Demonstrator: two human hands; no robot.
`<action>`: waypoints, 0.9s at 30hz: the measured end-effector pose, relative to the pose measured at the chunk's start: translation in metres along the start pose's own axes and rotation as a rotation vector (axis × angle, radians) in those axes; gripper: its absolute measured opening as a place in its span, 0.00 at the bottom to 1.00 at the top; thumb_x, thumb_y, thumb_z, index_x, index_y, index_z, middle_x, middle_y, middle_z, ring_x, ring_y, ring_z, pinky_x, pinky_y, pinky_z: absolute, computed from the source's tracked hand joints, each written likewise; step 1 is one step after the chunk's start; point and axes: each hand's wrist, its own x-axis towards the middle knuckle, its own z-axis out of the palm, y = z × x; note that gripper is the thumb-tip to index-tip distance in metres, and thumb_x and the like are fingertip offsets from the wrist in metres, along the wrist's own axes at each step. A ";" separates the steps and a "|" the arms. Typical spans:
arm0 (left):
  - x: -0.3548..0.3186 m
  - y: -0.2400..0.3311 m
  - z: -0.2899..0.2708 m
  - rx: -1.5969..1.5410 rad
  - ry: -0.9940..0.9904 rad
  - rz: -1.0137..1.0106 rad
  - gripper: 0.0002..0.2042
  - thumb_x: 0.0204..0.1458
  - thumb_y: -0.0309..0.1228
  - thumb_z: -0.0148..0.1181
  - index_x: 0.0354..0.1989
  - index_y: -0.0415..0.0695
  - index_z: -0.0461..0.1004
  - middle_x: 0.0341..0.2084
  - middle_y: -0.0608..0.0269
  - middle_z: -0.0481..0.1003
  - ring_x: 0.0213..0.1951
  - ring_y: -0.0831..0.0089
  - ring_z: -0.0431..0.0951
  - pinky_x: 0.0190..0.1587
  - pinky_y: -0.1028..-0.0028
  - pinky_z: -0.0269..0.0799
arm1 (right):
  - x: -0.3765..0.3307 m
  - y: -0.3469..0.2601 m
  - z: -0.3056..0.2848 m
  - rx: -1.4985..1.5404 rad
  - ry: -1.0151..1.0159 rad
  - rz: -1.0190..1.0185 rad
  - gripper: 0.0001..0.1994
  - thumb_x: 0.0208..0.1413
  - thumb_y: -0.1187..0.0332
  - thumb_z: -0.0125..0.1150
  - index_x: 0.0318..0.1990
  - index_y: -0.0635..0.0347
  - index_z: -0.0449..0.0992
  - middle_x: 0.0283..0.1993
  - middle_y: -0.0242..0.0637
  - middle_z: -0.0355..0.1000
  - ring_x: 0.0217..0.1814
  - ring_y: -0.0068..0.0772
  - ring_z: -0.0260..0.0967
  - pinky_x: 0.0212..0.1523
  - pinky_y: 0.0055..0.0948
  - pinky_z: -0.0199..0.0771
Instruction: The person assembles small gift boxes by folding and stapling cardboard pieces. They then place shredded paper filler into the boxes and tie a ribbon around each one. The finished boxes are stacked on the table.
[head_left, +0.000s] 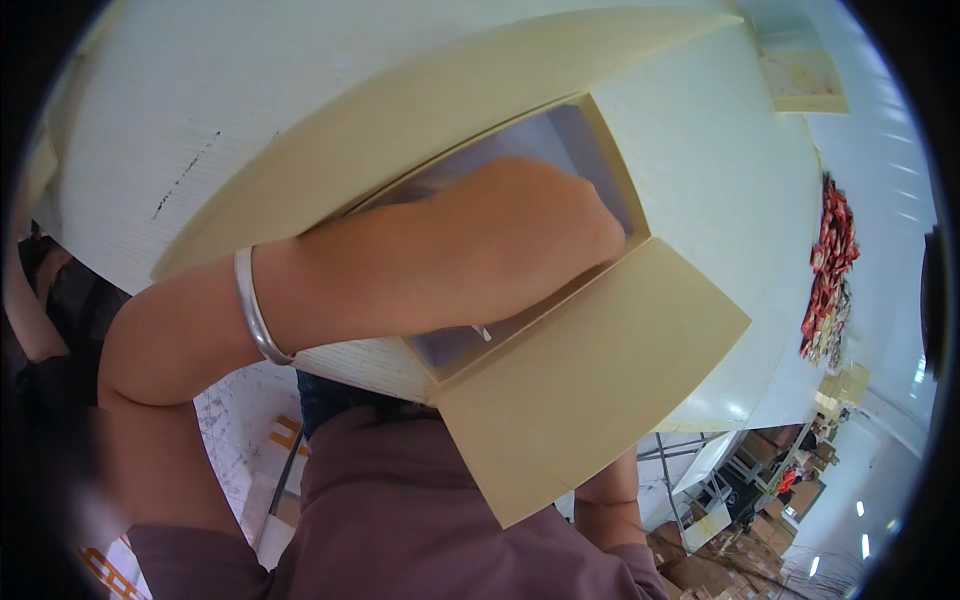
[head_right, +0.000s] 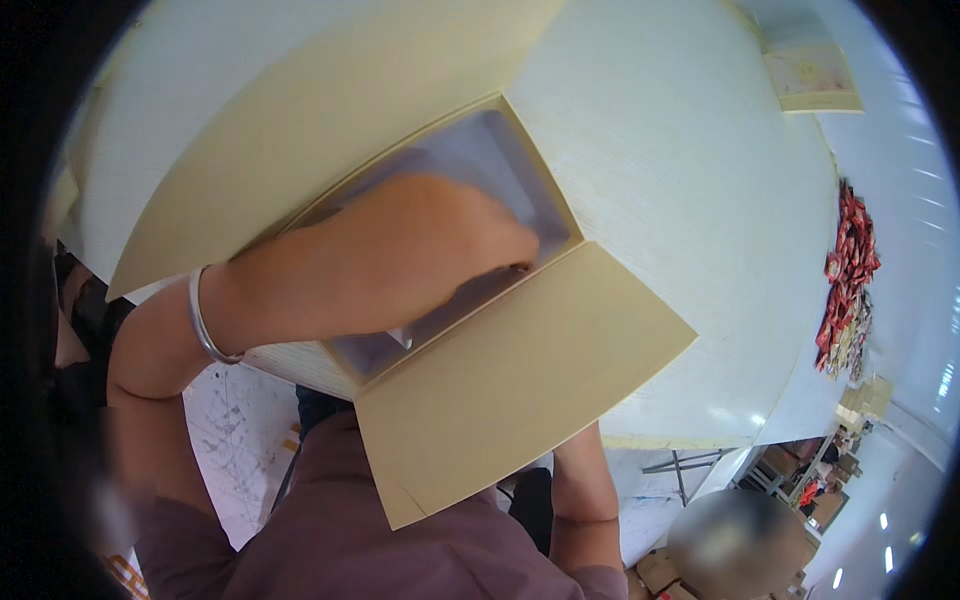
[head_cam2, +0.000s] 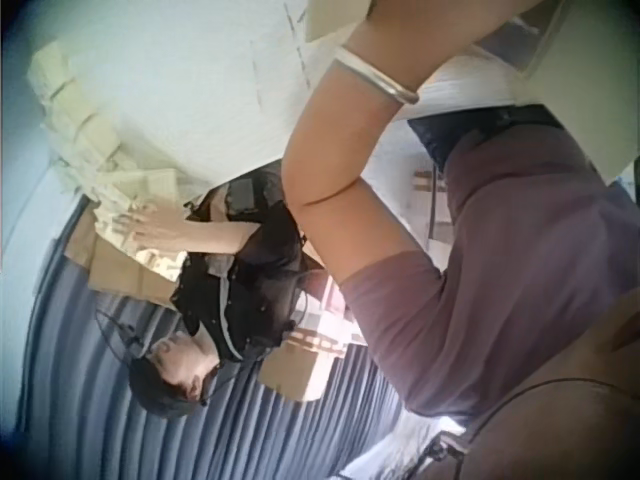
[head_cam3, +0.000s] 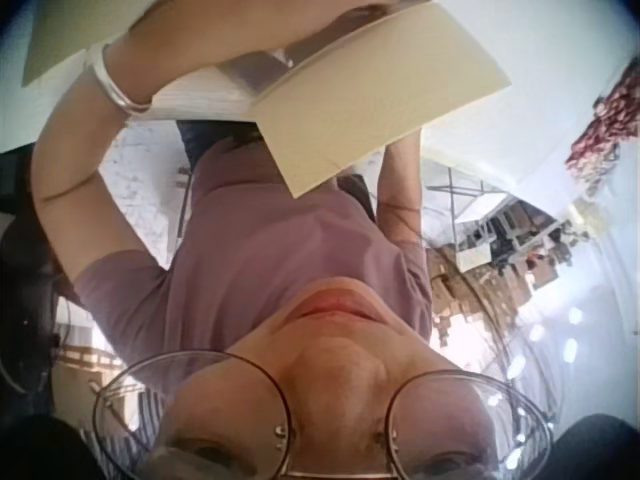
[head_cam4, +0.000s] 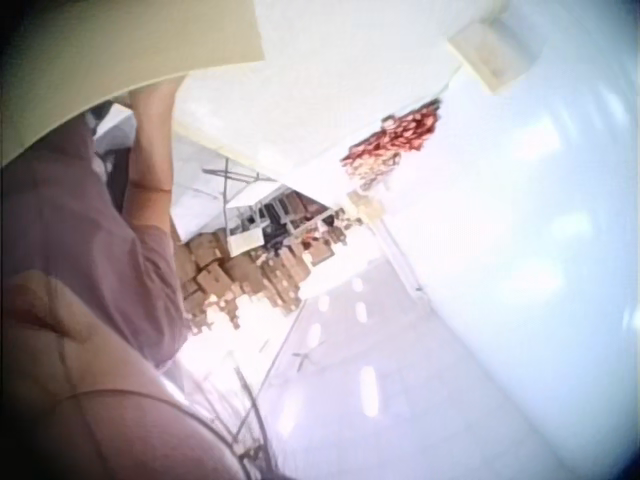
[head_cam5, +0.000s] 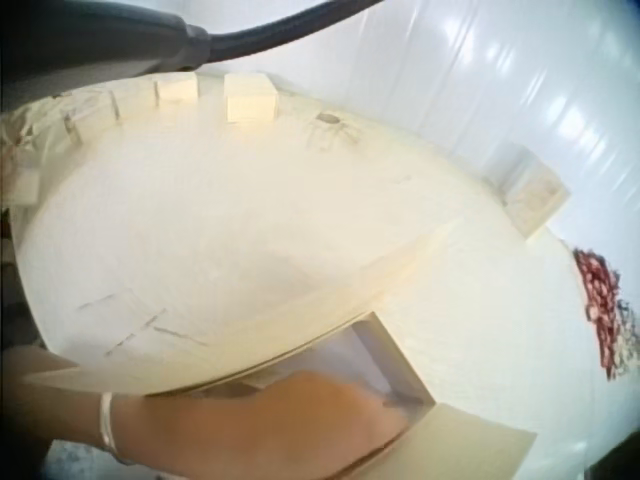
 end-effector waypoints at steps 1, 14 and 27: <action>0.002 -0.001 0.000 -0.047 0.031 -0.012 0.06 0.40 0.25 0.50 0.28 0.40 0.69 0.23 0.54 0.71 0.28 0.56 0.72 0.30 0.66 0.66 | 0.001 -0.002 0.000 0.000 0.003 -0.002 0.09 0.42 0.78 0.55 0.34 0.64 0.72 0.34 0.47 0.69 0.36 0.49 0.67 0.35 0.33 0.67; 0.022 -0.008 0.016 -0.247 0.232 -0.075 0.06 0.43 0.17 0.52 0.31 0.35 0.70 0.26 0.62 0.73 0.31 0.75 0.73 0.38 0.75 0.69 | 0.034 0.008 -0.014 0.066 -0.060 -0.193 0.07 0.45 0.78 0.53 0.34 0.65 0.72 0.31 0.48 0.68 0.33 0.49 0.66 0.34 0.34 0.67; 0.022 0.017 0.019 -0.523 0.268 -0.299 0.10 0.43 0.17 0.57 0.35 0.39 0.68 0.27 0.69 0.73 0.30 0.84 0.71 0.35 0.85 0.66 | 0.017 0.023 -0.002 -0.144 0.057 -0.406 0.05 0.43 0.75 0.53 0.23 0.69 0.69 0.29 0.48 0.66 0.33 0.48 0.67 0.36 0.39 0.69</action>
